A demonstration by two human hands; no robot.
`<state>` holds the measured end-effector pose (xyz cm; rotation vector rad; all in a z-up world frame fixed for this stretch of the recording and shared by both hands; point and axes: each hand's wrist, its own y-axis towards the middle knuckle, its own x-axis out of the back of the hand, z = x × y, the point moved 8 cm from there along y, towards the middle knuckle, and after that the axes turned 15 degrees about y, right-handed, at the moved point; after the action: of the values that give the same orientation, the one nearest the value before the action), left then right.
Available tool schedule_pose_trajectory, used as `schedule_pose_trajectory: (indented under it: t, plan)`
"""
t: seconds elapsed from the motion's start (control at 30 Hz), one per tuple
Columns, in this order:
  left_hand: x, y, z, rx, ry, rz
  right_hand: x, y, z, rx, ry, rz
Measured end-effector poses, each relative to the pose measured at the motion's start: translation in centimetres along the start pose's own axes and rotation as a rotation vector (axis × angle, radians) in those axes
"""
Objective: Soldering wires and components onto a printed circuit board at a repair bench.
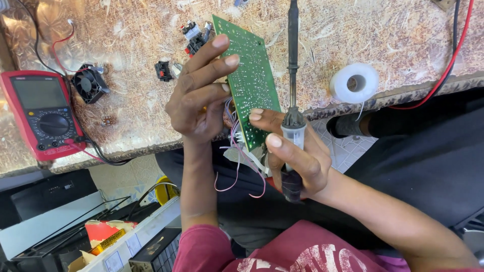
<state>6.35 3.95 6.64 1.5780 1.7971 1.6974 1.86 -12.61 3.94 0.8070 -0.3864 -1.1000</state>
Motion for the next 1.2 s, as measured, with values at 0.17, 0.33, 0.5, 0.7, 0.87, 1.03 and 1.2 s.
schedule_pose_trajectory:
  t: [0.17, 0.33, 0.5, 0.7, 0.87, 1.03, 1.2]
  plan:
    - [0.0, 0.2, 0.0, 0.013, -0.017, 0.007, -0.3, 0.3, 0.3, 0.023, -0.025, -0.045]
    - [0.0, 0.3, 0.1, 0.067, -0.056, 0.041, -0.1, 0.2, 0.3, 0.029, -0.030, -0.039]
    - [0.0, 0.3, 0.2, 0.052, -0.059, 0.036, -0.1, 0.0, 0.1, 0.026, -0.045, -0.019]
    - [0.1, 0.4, 0.2, 0.025, -0.059, 0.013, -0.1, 0.0, 0.1, 0.022, -0.048, 0.019]
    - [0.2, 0.7, 0.0, 0.048, -0.058, 0.011, -0.1, 0.5, 0.4, 0.050, -0.090, -0.007]
    - [0.2, 0.7, -0.2, 0.056, -0.052, 0.023, 0.1, 1.1, 0.9, 0.076, -0.150, -0.013]
    - [0.3, 1.0, -0.2, 0.040, -0.040, 0.004, 0.2, 1.3, 1.1, 0.060, -0.332, 0.094]
